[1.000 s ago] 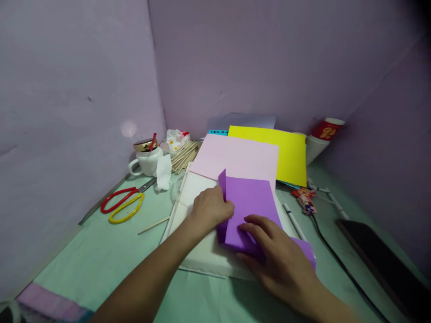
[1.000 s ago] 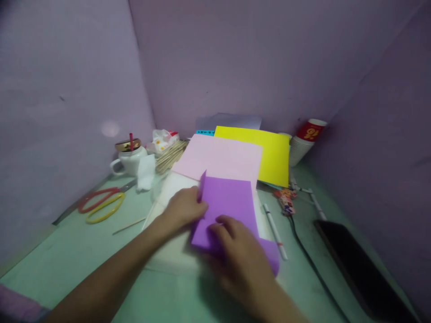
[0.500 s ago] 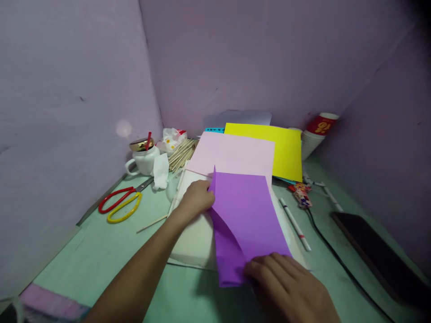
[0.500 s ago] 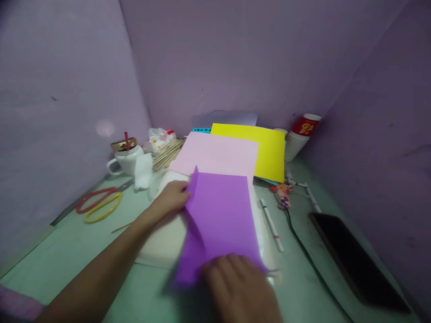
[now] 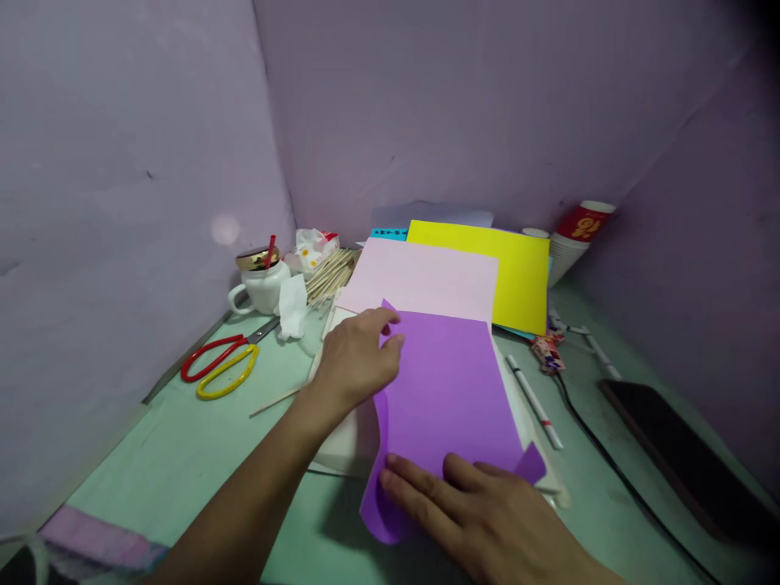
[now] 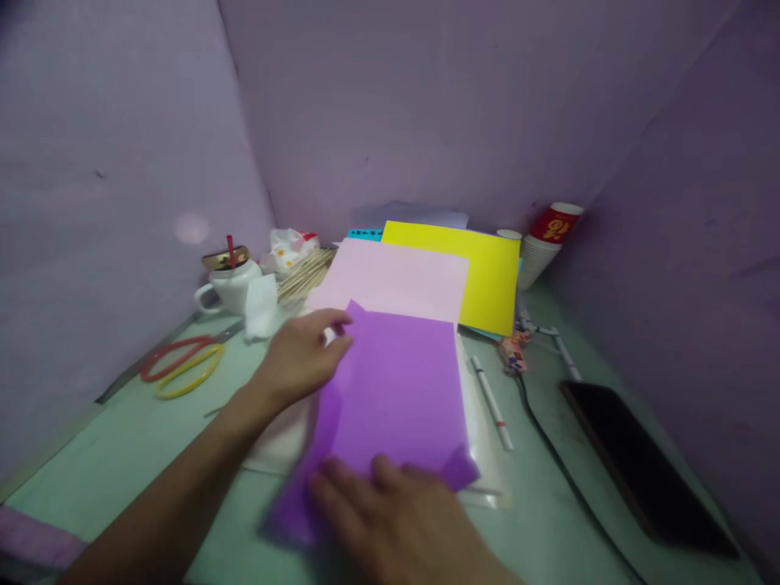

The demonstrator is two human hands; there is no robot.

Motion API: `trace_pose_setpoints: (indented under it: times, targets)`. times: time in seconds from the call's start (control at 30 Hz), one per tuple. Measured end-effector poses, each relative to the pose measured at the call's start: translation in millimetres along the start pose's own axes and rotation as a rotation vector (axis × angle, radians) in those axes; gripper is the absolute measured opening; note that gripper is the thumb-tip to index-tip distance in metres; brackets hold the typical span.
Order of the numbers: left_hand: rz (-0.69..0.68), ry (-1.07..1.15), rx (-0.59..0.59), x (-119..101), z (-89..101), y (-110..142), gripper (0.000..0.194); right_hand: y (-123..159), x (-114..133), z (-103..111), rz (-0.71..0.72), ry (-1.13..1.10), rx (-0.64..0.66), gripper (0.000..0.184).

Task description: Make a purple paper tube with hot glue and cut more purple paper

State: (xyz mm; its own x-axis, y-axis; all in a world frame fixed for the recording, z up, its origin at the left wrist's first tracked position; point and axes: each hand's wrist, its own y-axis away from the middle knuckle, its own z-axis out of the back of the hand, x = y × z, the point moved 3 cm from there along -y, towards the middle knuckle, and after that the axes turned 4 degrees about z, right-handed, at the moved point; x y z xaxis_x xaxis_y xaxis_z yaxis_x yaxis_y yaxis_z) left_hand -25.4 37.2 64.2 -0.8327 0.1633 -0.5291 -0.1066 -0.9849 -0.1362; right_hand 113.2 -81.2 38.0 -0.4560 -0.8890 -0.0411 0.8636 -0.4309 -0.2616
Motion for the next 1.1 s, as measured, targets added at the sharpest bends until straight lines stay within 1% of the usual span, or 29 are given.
trace_pose_setpoints:
  times: [0.03,0.07,0.1,0.13,0.17,0.2,0.27,0.3,0.37,0.43,0.5,0.57,0.67,0.73,0.87,0.93,1.0,1.03,1.1]
  targets:
    - [-0.073,0.067,0.057,-5.6,5.7,8.0,0.025,-2.2,-1.9,0.4,0.014,-0.022,0.029,0.04]
    - [-0.144,0.159,0.159,-9.6,9.9,16.6,0.022,-3.9,-4.3,1.0,0.018,-0.048,0.058,0.039]
    - [-0.176,0.219,0.261,-11.0,13.3,25.3,0.02,-5.2,-7.0,1.7,0.01,-0.079,0.094,0.038]
    - [-0.182,0.256,0.342,-9.8,16.3,33.6,0.019,-6.1,-10.0,2.7,-0.004,-0.115,0.131,0.038]
    - [-0.171,0.266,0.398,-6.6,18.8,41.1,0.019,-6.8,-13.1,3.9,-0.027,-0.154,0.167,0.04]
    - [-0.151,0.258,0.427,-1.9,20.6,47.5,0.019,-7.4,-16.2,5.3,-0.052,-0.199,0.2,0.042]
    - [-0.126,0.247,0.459,8.6,21.6,57.7,0.019,-8.9,-21.7,8.1,-0.083,-0.295,0.255,0.044]
    - [-0.128,0.25,0.472,13.3,20.6,61.5,0.019,-9.8,-24.3,9.1,-0.09,-0.337,0.281,0.043]
    - [-0.144,0.251,0.483,21.4,16.7,66.4,0.021,-11.8,-30.0,10.1,-0.108,-0.392,0.312,0.032]
    - [-0.159,0.221,0.467,27.9,12.7,68.3,0.028,-13.8,-37.3,9.7,-0.142,-0.411,0.33,0.022]
    - [-0.155,0.183,0.453,33.2,10.2,68.6,0.037,-15.7,-46.1,8.5,-0.192,-0.409,0.335,0.022]
    - [-0.15,0.189,0.469,36.4,9.0,69.0,0.04,-17.8,-55.0,6.7,-0.247,-0.41,0.342,0.025]
    - [-0.174,0.268,0.513,35.2,6.0,70.8,0.034,-21.6,-65.5,3.2,-0.329,-0.43,0.359,0.026]
    - [-0.117,0.277,0.497,34.0,0.2,71.2,0.027,-24.1,-69.9,0.2,-0.385,-0.418,0.363,0.026]
    - [0.165,0.174,0.311,36.0,-13.4,68.8,0.024,-25.4,-74.6,-5.9,-0.503,-0.271,0.3,0.023]
    - [0.231,0.164,0.252,35.4,-17.2,66.6,0.021,-23.3,-75.0,-7.7,-0.526,-0.2,0.226,0.023]
    - [0.255,0.165,0.236,34.6,-18.6,63.9,0.022,-19.3,-73.2,-7.2,-0.495,-0.141,0.114,0.025]
    - [0.262,0.159,0.235,34.4,-18.6,62.7,0.022,-16.6,-71.1,-5.9,-0.456,-0.096,0.037,0.025]
    - [0.268,0.139,0.239,34.6,-18.2,60.7,0.021,-10.0,-64.0,-2.5,-0.332,0.016,-0.132,0.024]
